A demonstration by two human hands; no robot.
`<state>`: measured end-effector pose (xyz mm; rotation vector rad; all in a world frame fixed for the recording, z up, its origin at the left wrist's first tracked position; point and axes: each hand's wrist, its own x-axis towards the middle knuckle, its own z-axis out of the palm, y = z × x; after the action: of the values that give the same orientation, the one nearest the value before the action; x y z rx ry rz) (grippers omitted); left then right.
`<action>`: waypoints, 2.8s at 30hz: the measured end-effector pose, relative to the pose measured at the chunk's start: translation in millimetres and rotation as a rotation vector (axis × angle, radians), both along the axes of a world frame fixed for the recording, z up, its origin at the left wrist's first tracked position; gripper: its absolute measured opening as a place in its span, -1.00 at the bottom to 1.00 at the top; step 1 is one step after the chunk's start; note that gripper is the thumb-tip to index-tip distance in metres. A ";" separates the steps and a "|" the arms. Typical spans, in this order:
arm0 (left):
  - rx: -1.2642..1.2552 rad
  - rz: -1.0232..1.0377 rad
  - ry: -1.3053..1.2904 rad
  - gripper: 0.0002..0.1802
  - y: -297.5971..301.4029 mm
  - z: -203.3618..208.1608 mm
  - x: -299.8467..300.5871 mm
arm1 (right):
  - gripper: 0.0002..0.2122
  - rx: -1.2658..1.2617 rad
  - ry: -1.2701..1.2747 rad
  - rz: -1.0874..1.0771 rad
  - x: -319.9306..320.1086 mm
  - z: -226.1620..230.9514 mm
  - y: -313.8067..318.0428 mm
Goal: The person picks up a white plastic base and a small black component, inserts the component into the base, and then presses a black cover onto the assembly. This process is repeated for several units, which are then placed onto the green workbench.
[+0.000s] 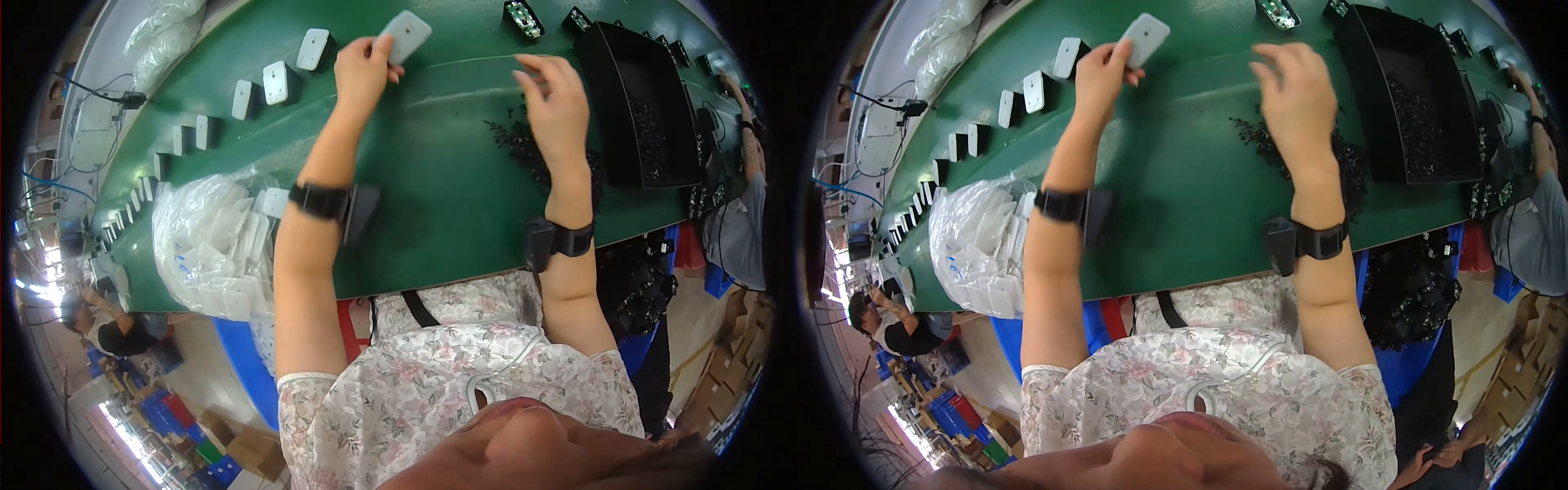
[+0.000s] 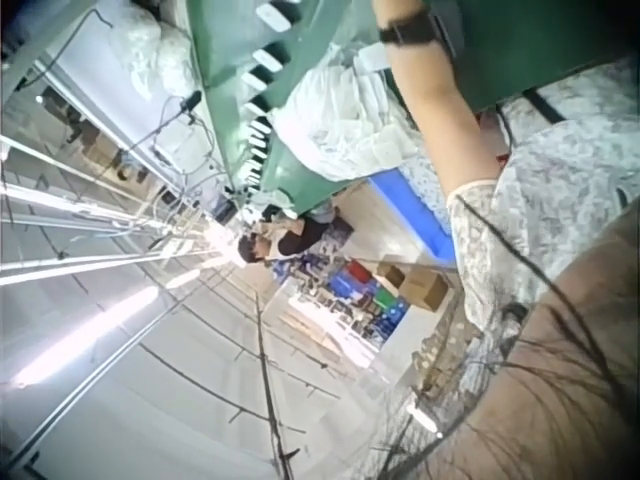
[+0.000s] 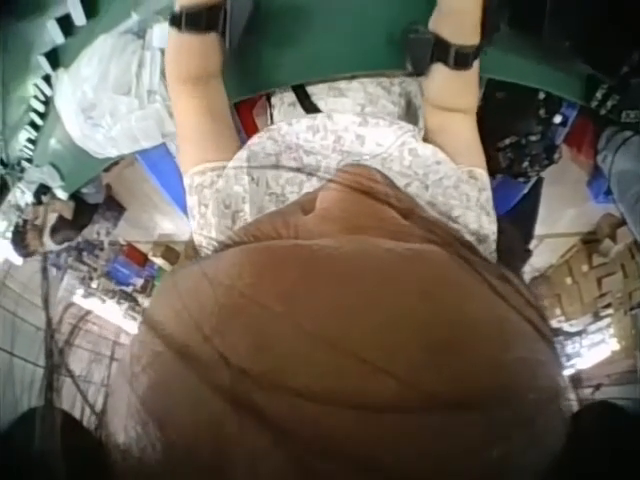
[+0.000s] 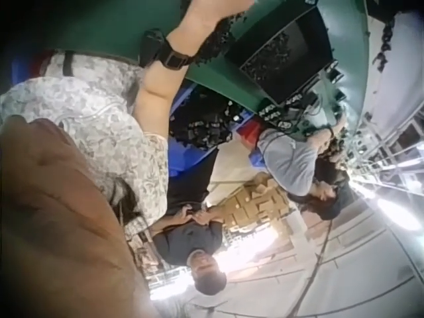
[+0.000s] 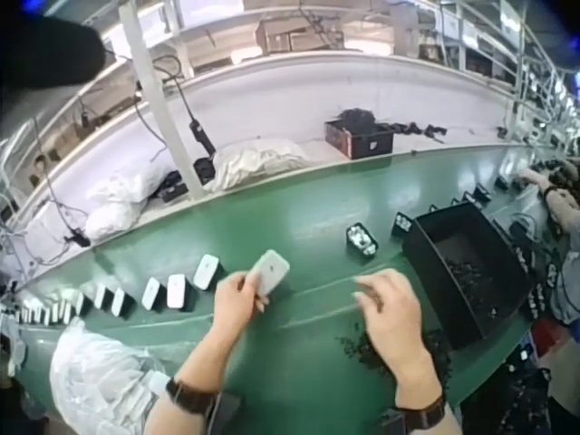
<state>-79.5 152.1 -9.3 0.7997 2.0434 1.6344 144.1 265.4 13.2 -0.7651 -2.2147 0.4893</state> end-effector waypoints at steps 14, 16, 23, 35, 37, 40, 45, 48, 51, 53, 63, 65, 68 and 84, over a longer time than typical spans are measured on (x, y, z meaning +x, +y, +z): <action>-0.509 0.114 0.089 -0.59 31.8 10.0 -41.9 | -0.94 0.083 -0.290 -0.071 7.9 -32.4 10.8; -0.469 0.135 0.347 -0.60 -8.7 20.6 -50.1 | -0.96 0.066 -0.229 -0.141 -0.9 -25.2 8.1; -0.722 0.145 1.070 -0.75 -163.2 55.4 16.7 | -0.90 -0.364 0.114 -0.039 -8.2 -2.7 -7.6; -0.790 0.011 1.100 -0.58 -224.8 3.8 55.2 | -0.88 -0.701 0.199 0.404 -26.7 -15.3 -36.8; -0.784 0.033 1.074 -0.62 -232.5 -0.9 45.2 | -0.90 -0.741 0.223 0.449 -27.5 -14.5 -42.1; -0.784 0.079 1.195 -0.70 -218.2 15.0 49.4 | -0.91 -0.935 0.294 0.634 -28.5 -11.9 -52.7; -0.297 0.077 0.880 -0.80 -162.4 33.7 86.2 | -0.86 -1.064 0.287 0.728 -25.3 -0.3 -71.6; -0.133 -0.037 0.683 -0.73 -124.8 34.1 105.4 | -0.82 -1.125 0.303 0.748 -23.8 2.5 -74.5; -0.033 -0.059 0.648 -0.76 -110.6 26.9 114.3 | -0.79 -1.143 0.290 0.706 -23.4 -0.4 -76.7; 0.021 -0.060 0.639 -0.79 -108.0 18.6 113.3 | -0.79 -1.115 0.248 0.725 -23.6 -2.4 -78.9; 0.093 -0.019 -0.059 -0.76 -106.0 13.8 117.4 | -0.95 -0.684 0.036 0.546 -19.2 7.9 -83.7; 0.124 0.006 -0.278 -0.68 -105.7 14.8 112.6 | -0.94 -0.649 0.096 0.524 -18.7 7.9 -84.9; 0.129 -0.073 -0.655 -0.74 -108.2 12.5 100.6 | -0.93 -0.593 0.062 0.510 -18.2 4.3 -86.0; 0.368 -0.097 -0.462 -0.90 -105.5 4.7 110.8 | -0.91 -0.537 0.085 0.481 -25.5 -3.9 -92.9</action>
<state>31.3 46.5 -4.5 0.5520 1.3918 1.9501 118.6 172.4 9.3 -0.4444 -2.2005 1.3645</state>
